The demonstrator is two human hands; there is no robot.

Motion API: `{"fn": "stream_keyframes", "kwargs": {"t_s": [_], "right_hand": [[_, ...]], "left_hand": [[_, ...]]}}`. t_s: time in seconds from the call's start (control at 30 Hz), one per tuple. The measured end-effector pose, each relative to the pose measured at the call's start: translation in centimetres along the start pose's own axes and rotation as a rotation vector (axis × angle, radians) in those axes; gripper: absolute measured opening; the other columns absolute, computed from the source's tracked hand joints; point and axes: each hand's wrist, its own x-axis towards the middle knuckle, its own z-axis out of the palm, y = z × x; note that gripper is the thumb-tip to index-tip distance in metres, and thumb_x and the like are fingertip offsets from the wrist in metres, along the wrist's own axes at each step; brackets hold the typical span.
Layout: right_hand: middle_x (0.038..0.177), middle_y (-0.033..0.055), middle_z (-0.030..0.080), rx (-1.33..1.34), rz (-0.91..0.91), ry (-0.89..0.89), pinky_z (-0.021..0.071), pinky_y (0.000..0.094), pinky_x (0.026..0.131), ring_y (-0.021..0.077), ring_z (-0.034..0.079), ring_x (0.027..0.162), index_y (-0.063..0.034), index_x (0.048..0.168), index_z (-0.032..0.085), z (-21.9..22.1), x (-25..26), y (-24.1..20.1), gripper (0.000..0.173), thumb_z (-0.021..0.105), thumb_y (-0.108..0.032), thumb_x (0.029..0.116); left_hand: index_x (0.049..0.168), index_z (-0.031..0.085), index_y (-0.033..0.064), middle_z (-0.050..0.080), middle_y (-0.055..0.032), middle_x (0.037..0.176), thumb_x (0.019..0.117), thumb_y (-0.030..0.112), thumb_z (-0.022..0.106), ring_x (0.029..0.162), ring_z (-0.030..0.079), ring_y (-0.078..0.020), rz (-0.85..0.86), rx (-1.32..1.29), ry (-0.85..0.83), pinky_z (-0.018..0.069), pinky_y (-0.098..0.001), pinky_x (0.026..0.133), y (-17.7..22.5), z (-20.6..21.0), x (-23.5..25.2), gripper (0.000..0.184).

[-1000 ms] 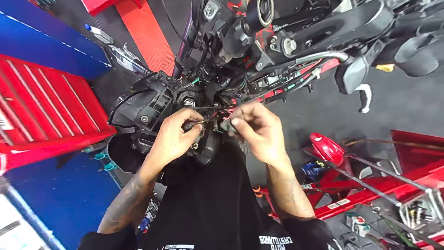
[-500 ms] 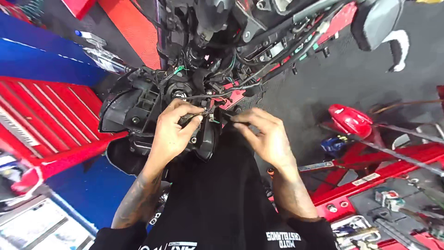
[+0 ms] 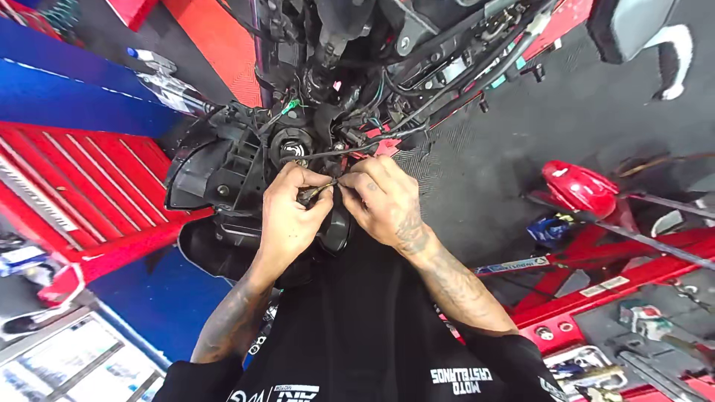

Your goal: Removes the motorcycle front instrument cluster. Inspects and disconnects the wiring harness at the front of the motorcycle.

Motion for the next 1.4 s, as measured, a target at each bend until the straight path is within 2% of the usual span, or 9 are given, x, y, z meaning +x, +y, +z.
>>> {"fn": "stream_keyframes", "kwargs": {"t_s": [0.2, 0.4, 0.53, 0.7, 0.83, 0.93, 1.03, 1.27, 1.4], "right_hand": [[0.087, 0.0148, 0.067, 0.006, -0.052, 0.016, 0.0532, 0.0368, 0.065, 0.0280, 0.065, 0.081, -0.0010, 0.091, 0.071, 0.9, 0.2, 1.0, 0.015, 0.065, -0.015, 0.0926], [0.076, 0.0097, 0.064, 0.151, 0.157, 0.042, 0.0527, 0.0315, 0.062, 0.0199, 0.064, 0.073, -0.0031, 0.080, 0.066, 0.8, 0.1, -0.3, 0.011, 0.066, -0.013, 0.0860], [0.075, 0.0111, 0.064, 0.278, 0.054, 0.061, 0.0524, 0.0311, 0.062, 0.0202, 0.064, 0.073, -0.0029, 0.077, 0.062, -1.2, -1.0, -1.3, 0.015, 0.063, -0.013, 0.0881], [0.101, 0.0117, 0.071, 0.534, 0.278, -0.024, 0.0631, 0.0369, 0.074, 0.0198, 0.072, 0.092, -0.0050, 0.092, 0.058, -5.7, -3.1, 1.7, 0.007, 0.064, -0.006, 0.0886], [0.097, 0.0017, 0.070, 0.347, 0.568, -0.083, 0.0619, 0.0294, 0.068, 0.0083, 0.069, 0.079, -0.0064, 0.111, 0.059, -9.2, -5.6, 4.6, 0.023, 0.065, -0.009, 0.0892], [0.099, 0.0143, 0.072, -0.128, 0.700, -0.327, 0.0568, 0.0484, 0.071, 0.0271, 0.069, 0.084, -0.0039, 0.114, 0.070, -10.9, -7.0, 6.4, 0.025, 0.058, -0.013, 0.0947], [0.124, 0.0237, 0.066, -0.317, 0.770, -0.514, 0.0472, 0.0685, 0.091, 0.0492, 0.060, 0.114, -0.0013, 0.103, 0.074, -10.7, -8.0, 7.4, 0.022, 0.055, -0.011, 0.0963], [0.109, 0.0096, 0.073, 0.131, 0.397, -0.305, 0.0577, 0.0396, 0.090, 0.0209, 0.070, 0.103, -0.0058, 0.110, 0.075, -6.7, -3.7, 3.0, 0.022, 0.057, -0.012, 0.0998], [0.101, 0.0035, 0.074, 0.475, 0.402, -0.218, 0.0605, 0.0295, 0.083, 0.0084, 0.070, 0.091, -0.0057, 0.108, 0.076, -2.9, -0.6, -0.3, 0.017, 0.062, -0.011, 0.0994]], "left_hand": [[0.102, 0.076, 0.0095, 0.066, -0.0017, 0.100, 0.0882, 0.014, 0.076, 0.091, 0.065, -0.0054, 0.101, 0.124, 0.020, 0.0563, -0.0205, 0.078, 0.2, 0.1, -0.1, 0.014], [0.099, 0.072, 0.0024, 0.064, -0.0160, 0.092, 0.0875, 0.008, 0.074, 0.075, 0.065, -0.0241, 0.446, 0.485, 0.207, 0.0549, -0.0327, 0.063, -0.6, 1.4, 0.2, 0.012], [0.107, 0.075, 0.0038, 0.067, -0.0186, 0.099, 0.0953, 0.015, 0.068, 0.082, 0.067, -0.0259, 0.317, 0.533, 0.247, 0.0564, -0.0366, 0.069, -1.2, -1.5, 1.5, 0.017], [0.110, 0.076, 0.0118, 0.069, -0.0026, 0.104, 0.0962, 0.023, 0.070, 0.093, 0.066, -0.0068, 0.101, 0.205, -0.024, 0.0578, -0.0249, 0.081, -1.1, -3.5, 1.5, 0.019], [0.111, 0.075, 0.0109, 0.069, -0.0004, 0.103, 0.0949, 0.016, 0.071, 0.080, 0.068, -0.0077, -0.057, -0.070, -0.110, 0.0602, -0.0247, 0.067, -1.1, -3.5, 1.6, 0.017], [0.113, 0.074, 0.0083, 0.068, -0.0015, 0.102, 0.0969, 0.015, 0.068, 0.072, 0.065, -0.0088, -0.102, -0.145, -0.116, 0.0588, -0.0253, 0.062, -0.7, -3.3, 1.4, 0.018], [0.119, 0.070, 0.0089, 0.071, -0.0004, 0.103, 0.0964, 0.014, 0.069, 0.071, 0.066, -0.0085, -0.153, -0.140, -0.103, 0.0583, -0.0254, 0.061, -0.2, -3.1, 1.1, 0.023], [0.117, 0.074, 0.0097, 0.069, -0.0011, 0.104, 0.0947, 0.017, 0.071, 0.088, 0.069, -0.0068, -0.041, -0.016, -0.117, 0.0607, -0.0247, 0.076, -0.1, -1.9, 1.0, 0.024], [0.114, 0.073, 0.0082, 0.072, 0.0002, 0.099, 0.0941, 0.019, 0.072, 0.085, 0.069, -0.0050, 0.019, 0.075, -0.114, 0.0605, -0.0241, 0.075, 0.0, -2.1, 0.4, 0.023]]}}
